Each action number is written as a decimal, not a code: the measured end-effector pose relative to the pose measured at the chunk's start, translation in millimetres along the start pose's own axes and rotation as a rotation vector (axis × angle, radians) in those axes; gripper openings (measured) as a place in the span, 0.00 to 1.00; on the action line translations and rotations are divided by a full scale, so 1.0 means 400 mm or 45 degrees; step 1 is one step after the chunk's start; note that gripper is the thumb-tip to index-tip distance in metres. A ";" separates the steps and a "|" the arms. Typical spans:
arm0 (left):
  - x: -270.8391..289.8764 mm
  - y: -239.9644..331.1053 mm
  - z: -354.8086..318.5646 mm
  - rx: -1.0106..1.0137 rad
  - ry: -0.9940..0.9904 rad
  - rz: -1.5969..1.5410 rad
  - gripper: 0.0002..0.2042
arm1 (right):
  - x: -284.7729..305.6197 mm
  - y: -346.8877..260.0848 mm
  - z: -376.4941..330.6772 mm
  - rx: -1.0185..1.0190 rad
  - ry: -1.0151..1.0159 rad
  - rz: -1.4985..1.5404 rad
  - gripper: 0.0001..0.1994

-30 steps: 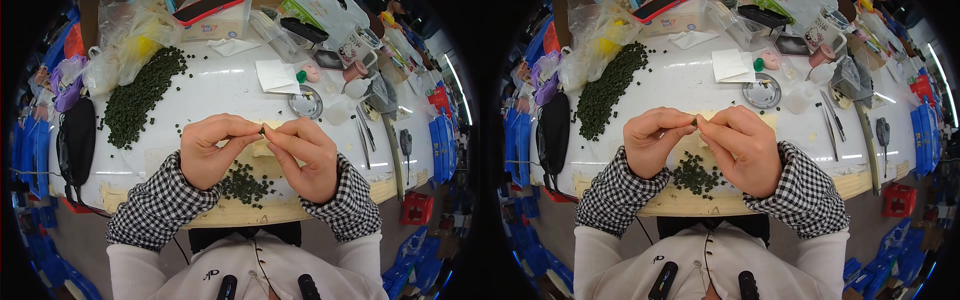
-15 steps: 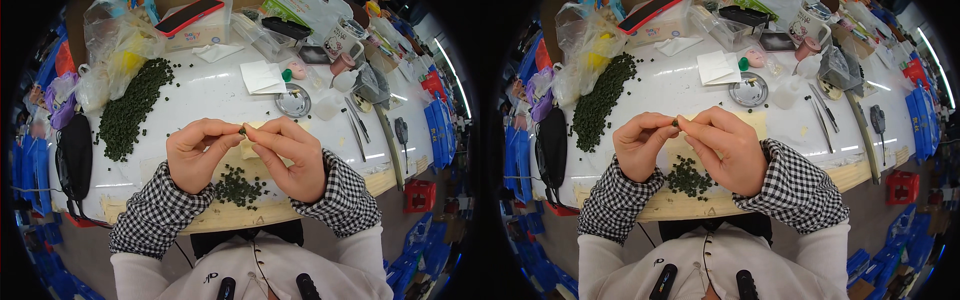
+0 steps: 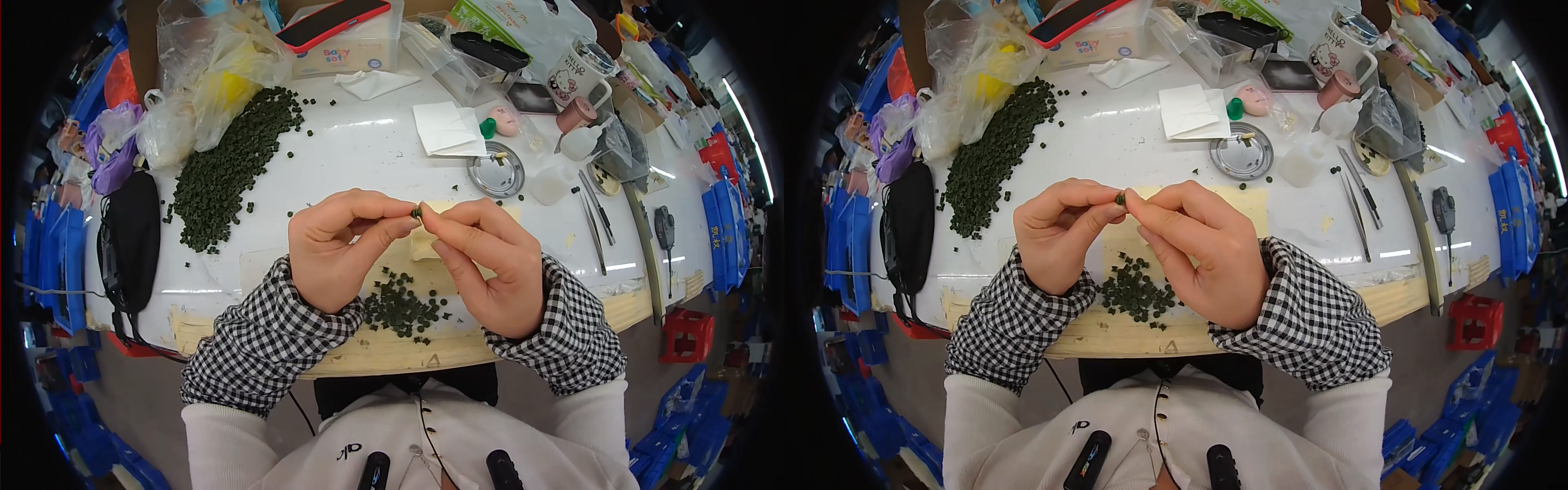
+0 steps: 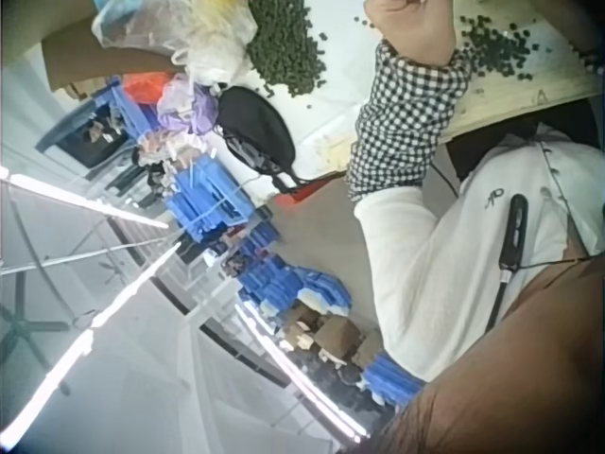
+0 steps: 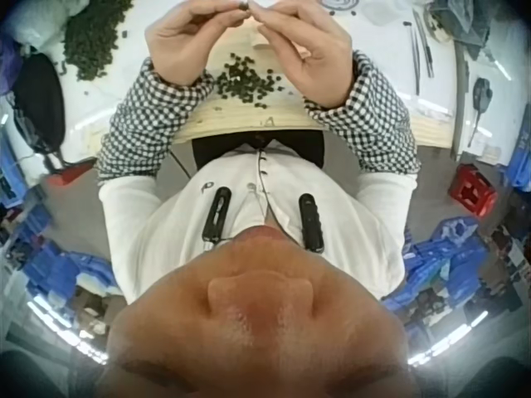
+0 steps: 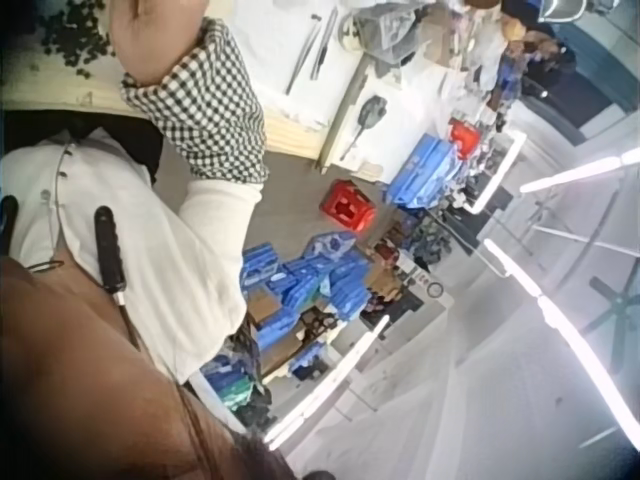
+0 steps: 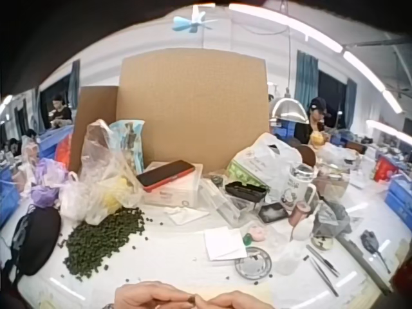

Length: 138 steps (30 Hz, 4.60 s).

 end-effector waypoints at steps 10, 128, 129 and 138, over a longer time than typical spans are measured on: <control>0.003 0.012 0.001 -0.093 0.036 0.157 0.08 | -0.008 0.004 0.002 0.111 0.105 -0.002 0.17; 0.246 0.070 0.071 0.306 -0.112 1.077 0.06 | 0.131 0.030 -0.165 -0.523 -0.441 -0.508 0.05; 0.261 0.070 0.070 0.349 -0.080 1.136 0.07 | 0.130 0.028 -0.160 -0.512 -0.436 -0.523 0.05; 0.304 0.025 0.081 0.617 -0.053 1.313 0.08 | 0.120 0.034 -0.147 -0.475 -0.295 -0.454 0.07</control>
Point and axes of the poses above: each hand's wrist, its own z-axis towards the middle knuckle, its own x-axis out of the back of the hand, y = z × x, the point moved 1 cm from there along z, towards the middle knuckle, and after that the axes turned 13 degrees about x, right-handed, at the moved point
